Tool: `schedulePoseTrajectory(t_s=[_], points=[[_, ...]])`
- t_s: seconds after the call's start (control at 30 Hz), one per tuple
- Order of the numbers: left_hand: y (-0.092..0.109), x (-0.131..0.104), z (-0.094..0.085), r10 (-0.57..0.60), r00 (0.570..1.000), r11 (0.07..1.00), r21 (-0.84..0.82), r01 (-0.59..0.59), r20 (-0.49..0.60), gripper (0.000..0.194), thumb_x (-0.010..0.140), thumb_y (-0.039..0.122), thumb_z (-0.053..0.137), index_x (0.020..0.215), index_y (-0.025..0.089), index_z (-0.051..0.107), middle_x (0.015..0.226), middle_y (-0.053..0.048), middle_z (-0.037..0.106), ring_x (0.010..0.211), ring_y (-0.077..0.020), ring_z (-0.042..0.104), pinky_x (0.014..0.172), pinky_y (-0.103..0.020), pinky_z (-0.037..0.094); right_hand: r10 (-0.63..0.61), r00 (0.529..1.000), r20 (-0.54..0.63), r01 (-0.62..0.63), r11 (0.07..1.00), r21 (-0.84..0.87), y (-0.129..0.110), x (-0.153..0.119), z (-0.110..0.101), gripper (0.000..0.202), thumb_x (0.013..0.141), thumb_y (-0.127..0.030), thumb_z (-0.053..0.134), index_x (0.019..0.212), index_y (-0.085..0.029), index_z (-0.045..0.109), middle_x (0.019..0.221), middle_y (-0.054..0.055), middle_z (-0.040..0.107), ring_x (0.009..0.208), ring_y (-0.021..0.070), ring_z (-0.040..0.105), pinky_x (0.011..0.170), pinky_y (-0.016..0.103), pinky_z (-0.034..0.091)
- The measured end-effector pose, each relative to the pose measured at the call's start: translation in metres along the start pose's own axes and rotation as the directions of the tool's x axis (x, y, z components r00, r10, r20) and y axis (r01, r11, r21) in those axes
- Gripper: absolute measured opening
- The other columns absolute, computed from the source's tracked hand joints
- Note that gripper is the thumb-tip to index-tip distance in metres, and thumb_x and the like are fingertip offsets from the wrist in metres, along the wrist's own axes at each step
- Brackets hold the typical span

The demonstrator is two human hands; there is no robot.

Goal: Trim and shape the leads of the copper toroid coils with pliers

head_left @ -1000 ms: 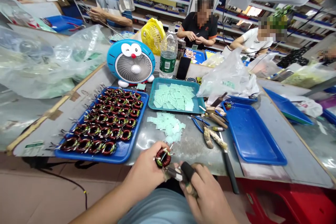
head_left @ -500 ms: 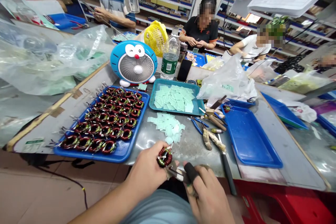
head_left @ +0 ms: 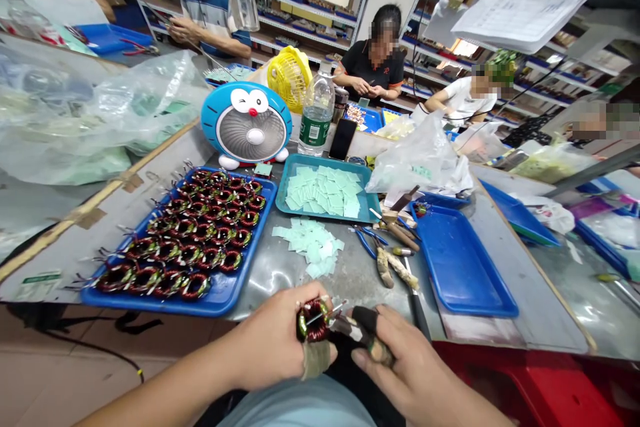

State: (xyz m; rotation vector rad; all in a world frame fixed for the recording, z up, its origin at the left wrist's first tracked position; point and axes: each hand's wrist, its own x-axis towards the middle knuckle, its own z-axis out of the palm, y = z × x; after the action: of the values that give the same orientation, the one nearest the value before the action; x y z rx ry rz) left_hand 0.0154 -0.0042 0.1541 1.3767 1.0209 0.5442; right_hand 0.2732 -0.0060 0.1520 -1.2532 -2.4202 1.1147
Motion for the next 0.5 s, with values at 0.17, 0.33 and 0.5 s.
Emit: schedulePoseTrajectory(t_s=[0.17, 0.33, 0.5], points=[[0.0049, 0.0041, -0.0011, -0.044, 0.998, 0.994, -0.093, 0.049, 0.051, 0.032, 0.072, 0.017, 0.07, 0.095, 0.022, 0.049, 0.076, 0.008, 0.051, 0.068, -0.0114, 0.042, 0.058, -0.024, 0.034, -0.044, 0.999, -0.006, 0.043, 0.989, -0.142, 0.0063, 0.0025, 0.0012, 0.013, 0.102, -0.025, 0.051, 0.11, -0.02, 0.06, 0.103, 0.008, 0.058, 0.098, 0.0224, 0.054, 0.087, 0.037, 0.047], [0.0051, 0.0079, 0.0, -0.037, 0.998, 0.988, -0.15, 0.045, 0.055, 0.029, 0.071, 0.02, 0.07, 0.09, 0.021, 0.048, 0.074, 0.008, 0.05, 0.067, -0.0109, 0.041, 0.059, -0.025, 0.034, -0.008, 0.999, 0.043, 0.013, 0.991, -0.132, 0.0043, 0.0043, -0.0056, 0.012, 0.102, -0.025, 0.054, 0.112, -0.021, 0.058, 0.11, 0.008, 0.058, 0.105, 0.0232, 0.054, 0.092, 0.039, 0.046], [0.0041, 0.0102, -0.002, -0.029, 0.999, 0.993, -0.111, 0.032, 0.025, 0.028, 0.071, 0.022, 0.072, 0.088, 0.02, 0.049, 0.071, 0.009, 0.05, 0.066, -0.0109, 0.04, 0.058, -0.025, 0.035, -0.024, 0.999, 0.033, 0.028, 0.993, -0.115, 0.0045, 0.0069, -0.0034, 0.01, 0.101, -0.024, 0.053, 0.108, -0.02, 0.057, 0.101, 0.006, 0.057, 0.094, 0.0208, 0.053, 0.084, 0.036, 0.045]])
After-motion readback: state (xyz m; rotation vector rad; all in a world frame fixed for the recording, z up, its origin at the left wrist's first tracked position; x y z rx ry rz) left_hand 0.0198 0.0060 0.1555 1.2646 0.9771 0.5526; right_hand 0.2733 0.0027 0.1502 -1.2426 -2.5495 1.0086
